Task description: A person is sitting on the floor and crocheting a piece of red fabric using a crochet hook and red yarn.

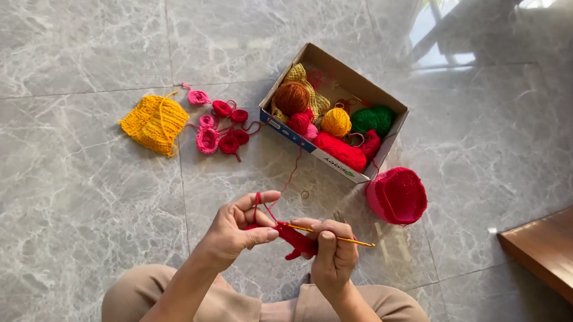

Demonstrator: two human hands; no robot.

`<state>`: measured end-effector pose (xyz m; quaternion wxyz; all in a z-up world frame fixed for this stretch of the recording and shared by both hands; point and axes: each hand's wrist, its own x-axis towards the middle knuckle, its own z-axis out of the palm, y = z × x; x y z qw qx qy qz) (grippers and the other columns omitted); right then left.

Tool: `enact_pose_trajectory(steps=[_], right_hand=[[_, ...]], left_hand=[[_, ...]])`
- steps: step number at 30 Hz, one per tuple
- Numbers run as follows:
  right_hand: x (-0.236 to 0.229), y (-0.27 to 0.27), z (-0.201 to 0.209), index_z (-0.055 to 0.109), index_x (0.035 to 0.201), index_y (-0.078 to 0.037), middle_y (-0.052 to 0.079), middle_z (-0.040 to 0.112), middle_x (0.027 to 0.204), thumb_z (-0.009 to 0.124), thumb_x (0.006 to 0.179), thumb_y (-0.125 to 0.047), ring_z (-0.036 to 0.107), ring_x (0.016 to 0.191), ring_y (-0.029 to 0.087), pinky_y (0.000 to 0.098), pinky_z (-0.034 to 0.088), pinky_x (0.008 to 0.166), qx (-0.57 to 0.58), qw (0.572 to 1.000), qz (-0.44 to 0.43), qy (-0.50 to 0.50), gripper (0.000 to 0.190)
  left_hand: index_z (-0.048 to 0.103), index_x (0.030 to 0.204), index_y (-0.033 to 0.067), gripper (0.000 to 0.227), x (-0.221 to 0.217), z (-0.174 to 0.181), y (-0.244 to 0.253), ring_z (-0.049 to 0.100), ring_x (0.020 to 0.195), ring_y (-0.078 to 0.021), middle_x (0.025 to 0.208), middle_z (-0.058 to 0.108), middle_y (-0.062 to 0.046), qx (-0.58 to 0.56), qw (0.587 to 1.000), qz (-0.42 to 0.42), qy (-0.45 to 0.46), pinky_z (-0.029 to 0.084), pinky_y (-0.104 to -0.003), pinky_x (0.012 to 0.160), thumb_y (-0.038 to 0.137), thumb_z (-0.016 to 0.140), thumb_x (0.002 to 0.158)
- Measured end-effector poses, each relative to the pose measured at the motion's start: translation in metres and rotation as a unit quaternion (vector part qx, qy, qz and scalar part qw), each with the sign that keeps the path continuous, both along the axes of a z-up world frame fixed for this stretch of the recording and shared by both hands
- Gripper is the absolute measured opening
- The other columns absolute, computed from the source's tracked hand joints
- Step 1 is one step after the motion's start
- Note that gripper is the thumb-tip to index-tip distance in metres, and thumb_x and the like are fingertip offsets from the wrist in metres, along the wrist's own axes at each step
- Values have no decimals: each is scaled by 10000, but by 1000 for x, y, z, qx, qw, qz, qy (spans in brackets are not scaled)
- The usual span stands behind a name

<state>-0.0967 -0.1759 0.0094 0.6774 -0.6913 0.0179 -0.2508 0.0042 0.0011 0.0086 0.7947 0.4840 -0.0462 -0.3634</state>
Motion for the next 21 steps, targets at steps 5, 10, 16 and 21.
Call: enact_pose_trajectory(steps=[5,10,16,21], right_hand=[[1,-12,1,482,1075,-101,156,775,1041,411,1093,-106,607,640,132,219,547,562,22,998,9,50,74],[3,-17,-7,498,1036,-104,240,772,972,452,1121,-227,425,537,62,183,358,475,233,970,24,64,157],[-4,-1,-12,552,1092,-101,185,752,1101,504,1109,-296,490,562,93,224,452,478,242,969,29,34,201],[-10,9,-13,585,1157,-70,206,694,1224,491,1126,-192,503,649,82,200,452,534,176,984,36,-11,156]], left_hand=[[644,1329,-33,582,-3,-12,-6,592,662,-76,817,742,-70,7,1000,14,7,466,-170,600,-116,751,763],[699,1252,-13,507,-8,-20,-10,629,703,-100,849,734,-85,-5,999,37,0,493,-181,639,-160,723,767],[480,1506,17,757,-24,-7,-18,710,944,-146,1152,759,-161,-49,998,26,2,552,-207,806,-140,700,799],[470,1510,-15,755,-35,1,-21,543,599,-23,831,750,-38,-4,994,107,-23,409,-133,535,-100,737,809]])
